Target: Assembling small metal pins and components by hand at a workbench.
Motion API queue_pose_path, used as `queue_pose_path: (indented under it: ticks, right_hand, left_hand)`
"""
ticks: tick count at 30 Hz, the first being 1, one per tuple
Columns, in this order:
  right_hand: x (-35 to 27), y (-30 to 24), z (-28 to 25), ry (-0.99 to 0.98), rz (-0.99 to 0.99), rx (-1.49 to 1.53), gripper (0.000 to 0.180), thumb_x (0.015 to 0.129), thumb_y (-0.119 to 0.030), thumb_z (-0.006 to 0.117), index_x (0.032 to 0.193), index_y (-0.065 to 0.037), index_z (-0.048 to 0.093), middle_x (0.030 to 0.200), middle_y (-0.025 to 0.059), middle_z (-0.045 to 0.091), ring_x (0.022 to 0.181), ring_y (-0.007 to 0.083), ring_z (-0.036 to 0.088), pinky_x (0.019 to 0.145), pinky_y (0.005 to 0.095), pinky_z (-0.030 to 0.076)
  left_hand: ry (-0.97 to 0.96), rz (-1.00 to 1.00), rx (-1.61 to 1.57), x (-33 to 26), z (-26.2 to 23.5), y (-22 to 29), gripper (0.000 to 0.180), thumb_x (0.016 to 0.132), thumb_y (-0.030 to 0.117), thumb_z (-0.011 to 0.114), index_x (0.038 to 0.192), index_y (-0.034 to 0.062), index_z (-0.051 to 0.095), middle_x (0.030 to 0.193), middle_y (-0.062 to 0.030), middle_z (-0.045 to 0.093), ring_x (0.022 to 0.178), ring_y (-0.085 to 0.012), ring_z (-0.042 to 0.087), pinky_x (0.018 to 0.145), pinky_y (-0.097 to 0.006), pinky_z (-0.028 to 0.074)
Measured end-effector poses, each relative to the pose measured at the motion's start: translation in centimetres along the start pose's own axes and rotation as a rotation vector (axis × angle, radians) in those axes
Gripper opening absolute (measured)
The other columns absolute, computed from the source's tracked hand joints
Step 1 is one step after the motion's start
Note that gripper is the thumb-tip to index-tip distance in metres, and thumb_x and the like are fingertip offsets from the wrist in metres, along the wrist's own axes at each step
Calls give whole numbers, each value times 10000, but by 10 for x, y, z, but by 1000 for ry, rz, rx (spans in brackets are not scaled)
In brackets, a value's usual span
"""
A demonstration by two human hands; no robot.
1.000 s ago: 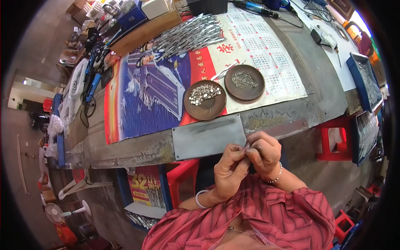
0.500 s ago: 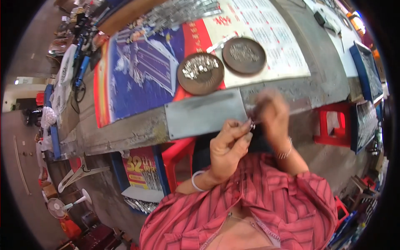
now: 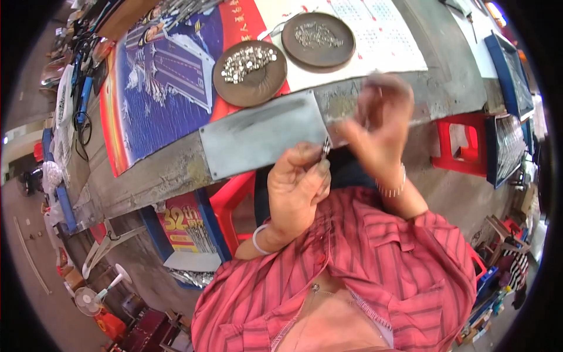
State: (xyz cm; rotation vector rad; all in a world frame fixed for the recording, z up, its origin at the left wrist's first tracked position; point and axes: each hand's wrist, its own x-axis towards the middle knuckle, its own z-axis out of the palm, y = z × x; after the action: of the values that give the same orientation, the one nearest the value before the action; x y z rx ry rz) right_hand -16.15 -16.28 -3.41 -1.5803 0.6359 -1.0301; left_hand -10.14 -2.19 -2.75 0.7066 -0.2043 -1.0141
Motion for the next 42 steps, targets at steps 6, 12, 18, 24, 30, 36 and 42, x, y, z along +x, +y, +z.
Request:
queue_pose_path:
  ticks: [6, 12, 18, 24, 30, 36, 42]
  right_hand:
    - [3, -1, -7, -7, -1, -46, 622, 644, 91, 698, 1165, -43, 384, 884, 17, 446, 664, 56, 385, 550, 182, 342]
    - [3, 14, -26, -59, -91, -53, 502, 715, -106, 783, 1083, -28, 450, 931, 3, 453, 645, 46, 390, 544, 176, 355]
    - [0, 15, -33, -204, -6, -20, 183, 875, -47, 595, 1027, 4, 506, 1006, 39, 489, 844, 85, 468, 753, 209, 401]
    - [3, -4, -21, -401, 305, 273, 88, 904, -68, 566, 922, 16, 545, 788, 7, 549, 731, 55, 526, 628, 202, 448]
    - [10, -14, -21, -566, 511, 446, 98, 886, -76, 597, 882, 18, 568, 819, 8, 571, 758, 53, 520, 676, 216, 442]
    - [6, -12, -20, -574, 497, 426, 80, 873, -51, 599, 844, 9, 555, 800, -11, 552, 744, 38, 500, 652, 199, 425]
    - [1, -10, -17, -581, 461, 340, 86, 882, -52, 580, 851, 13, 534, 794, -16, 525, 741, 35, 486, 644, 203, 425]
  left_hand:
    - [86, -193, -115, -1, 5, 10, 238, 888, -65, 485, 1054, 91, 552, 834, -3, 522, 562, -67, 395, 441, -186, 276]
    - [0, -322, -335, 9, -10, 17, 206, 897, 5, 526, 1088, 79, 545, 957, -35, 554, 581, -73, 382, 424, -163, 262]
    - [4, -420, -391, 17, -13, 16, 213, 906, 32, 527, 1118, 51, 523, 960, -42, 553, 586, -60, 384, 419, -157, 274]
    - [-33, -484, -398, 20, -7, 18, 253, 941, 92, 479, 1185, 27, 479, 923, -67, 560, 563, -61, 421, 404, -161, 332]
    - [-85, -582, -497, 18, -13, 17, 269, 955, 112, 446, 1206, 17, 463, 886, -93, 567, 542, -67, 438, 393, -168, 353]
    - [-83, -624, -533, 16, -16, 16, 262, 953, 108, 449, 1199, 18, 465, 877, -94, 566, 539, -65, 432, 394, -164, 345]
    - [-55, -593, -433, 14, -17, 16, 231, 953, 124, 471, 1162, 26, 486, 868, -74, 564, 534, -50, 430, 398, -158, 337]
